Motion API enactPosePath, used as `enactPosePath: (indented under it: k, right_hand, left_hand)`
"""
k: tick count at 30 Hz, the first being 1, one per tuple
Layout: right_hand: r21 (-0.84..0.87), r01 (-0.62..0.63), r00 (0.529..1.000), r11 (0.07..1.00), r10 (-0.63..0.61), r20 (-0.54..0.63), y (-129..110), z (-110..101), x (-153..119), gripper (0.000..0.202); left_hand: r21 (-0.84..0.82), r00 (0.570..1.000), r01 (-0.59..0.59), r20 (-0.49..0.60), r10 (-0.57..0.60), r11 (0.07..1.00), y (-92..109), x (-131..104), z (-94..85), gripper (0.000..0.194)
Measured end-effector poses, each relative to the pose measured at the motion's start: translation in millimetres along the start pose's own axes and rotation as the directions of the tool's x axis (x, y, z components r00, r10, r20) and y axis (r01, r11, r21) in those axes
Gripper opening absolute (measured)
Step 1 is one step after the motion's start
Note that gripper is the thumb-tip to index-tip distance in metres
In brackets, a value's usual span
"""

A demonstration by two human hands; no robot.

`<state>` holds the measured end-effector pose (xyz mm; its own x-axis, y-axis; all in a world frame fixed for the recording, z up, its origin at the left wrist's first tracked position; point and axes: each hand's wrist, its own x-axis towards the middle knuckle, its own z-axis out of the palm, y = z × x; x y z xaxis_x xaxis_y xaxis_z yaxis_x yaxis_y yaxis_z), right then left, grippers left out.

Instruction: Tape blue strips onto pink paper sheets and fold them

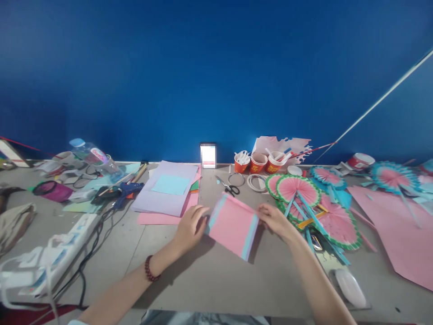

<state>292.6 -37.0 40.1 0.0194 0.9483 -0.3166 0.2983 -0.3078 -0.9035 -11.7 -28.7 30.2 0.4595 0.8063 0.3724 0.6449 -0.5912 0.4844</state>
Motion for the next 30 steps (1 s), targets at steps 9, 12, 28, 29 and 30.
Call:
enactPosePath:
  k: [9, 12, 28, 29, 30]
  right_hand:
    - [0.565, 0.003, 0.976, 0.825, 0.121, -0.181, 30.4, -28.7, -55.1, 0.039]
    - [0.549, -0.056, 0.981, 0.834, 0.150, -0.127, 36.0, -15.7, -66.5, 0.036]
    - [0.569, -0.090, 0.974, 0.817, 0.193, -0.123, 50.0, 3.4, -66.3, 0.045]
    - [0.562, -0.088, 0.974, 0.822, 0.191, -0.126, 50.5, 3.2, -65.7, 0.045]
    - [0.552, -0.087, 0.972, 0.829, 0.191, -0.134, 51.6, 3.3, -64.7, 0.045]
  left_hand:
    - [-0.014, 0.950, 0.047, 0.308, -0.040, 0.999, 3.6, -16.6, 14.6, 0.019]
    - [-0.118, 0.954, 0.135, 0.282, -0.097, 0.984, 2.0, 7.9, 14.8, 0.028]
    - [-0.178, 0.981, 0.162, 0.135, -0.139, 0.970, -34.2, 173.7, 40.7, 0.051]
    - [-0.102, 0.980, 0.107, 0.178, -0.088, 0.989, -33.3, 171.7, 42.7, 0.054]
    - [-0.017, 0.979, 0.040, 0.202, -0.036, 0.999, -31.6, 168.6, 43.3, 0.057]
